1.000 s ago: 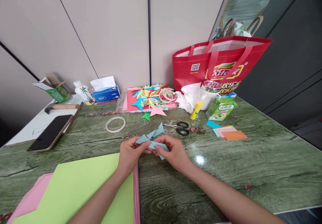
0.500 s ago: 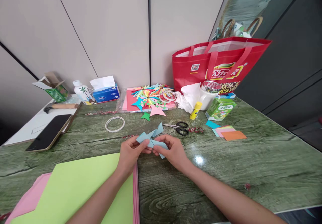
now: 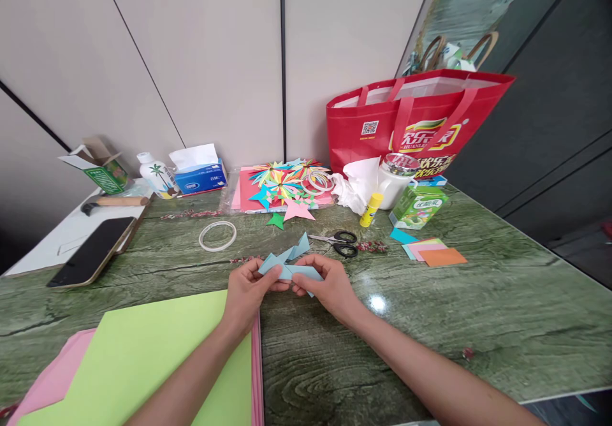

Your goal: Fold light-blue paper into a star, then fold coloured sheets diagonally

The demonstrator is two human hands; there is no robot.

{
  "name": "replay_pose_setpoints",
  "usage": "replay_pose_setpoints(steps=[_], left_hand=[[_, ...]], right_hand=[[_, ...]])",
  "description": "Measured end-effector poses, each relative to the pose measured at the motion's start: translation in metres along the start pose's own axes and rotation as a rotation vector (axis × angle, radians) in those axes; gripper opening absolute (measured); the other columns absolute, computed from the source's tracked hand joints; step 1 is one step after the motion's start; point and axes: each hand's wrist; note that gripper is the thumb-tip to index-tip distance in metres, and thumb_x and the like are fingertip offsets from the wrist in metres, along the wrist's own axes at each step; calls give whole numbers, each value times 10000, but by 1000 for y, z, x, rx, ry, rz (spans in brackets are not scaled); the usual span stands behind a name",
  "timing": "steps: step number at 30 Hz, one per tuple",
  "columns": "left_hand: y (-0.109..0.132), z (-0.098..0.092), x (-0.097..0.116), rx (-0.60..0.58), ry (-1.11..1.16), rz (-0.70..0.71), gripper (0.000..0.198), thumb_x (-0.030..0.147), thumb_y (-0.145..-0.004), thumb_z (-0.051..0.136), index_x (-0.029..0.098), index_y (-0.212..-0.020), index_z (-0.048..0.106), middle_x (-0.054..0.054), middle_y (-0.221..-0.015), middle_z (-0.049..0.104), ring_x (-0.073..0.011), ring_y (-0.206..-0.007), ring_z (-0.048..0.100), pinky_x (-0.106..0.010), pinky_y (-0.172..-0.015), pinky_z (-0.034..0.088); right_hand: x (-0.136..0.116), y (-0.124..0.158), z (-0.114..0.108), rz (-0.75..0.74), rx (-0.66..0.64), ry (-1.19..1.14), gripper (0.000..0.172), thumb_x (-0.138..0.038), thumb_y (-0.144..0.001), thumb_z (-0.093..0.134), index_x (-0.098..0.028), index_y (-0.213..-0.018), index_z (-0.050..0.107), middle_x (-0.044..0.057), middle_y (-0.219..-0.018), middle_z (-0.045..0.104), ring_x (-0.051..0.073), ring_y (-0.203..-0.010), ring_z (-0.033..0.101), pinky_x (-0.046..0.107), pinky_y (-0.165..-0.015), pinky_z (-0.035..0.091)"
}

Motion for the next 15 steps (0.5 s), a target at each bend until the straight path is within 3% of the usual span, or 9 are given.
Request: replay_pose_setpoints(steps=[6,11,15], left_hand=[[0,1,0,20,16,-33,289,328,-556,769,129,-661,586,16,-602,656,-152,-549,646,-274,-620,554],[1,0,0,-20,-65,-25,253,316,-590,745,133,-648,579,-10,-580,672,-150,-521,635,-261,-577,537],[1,0,3,-67,-180,40,252,313,-590,737,145,-579,549,0,-522,640,-131,-476,596,-224,-492,493]], right_hand=[[-2,1,1,-27,-17,57,260,-263,-651,662,-178,-869,550,-32,-627,607,118,-501,579,260,-534,504],[0,0,0,-16,-120,113,164,-256,-671,632,-165,-796,579,-16,-645,609,117,-535,572,251,-550,485],[3,0,-1,18,-174,107,195,-293,-656,666,-146,-756,584,-21,-599,598,102,-512,542,236,-531,452]])
Point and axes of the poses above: each hand's wrist, its own y-axis away from the middle knuckle, its own z-axis out of the palm, x = y × z
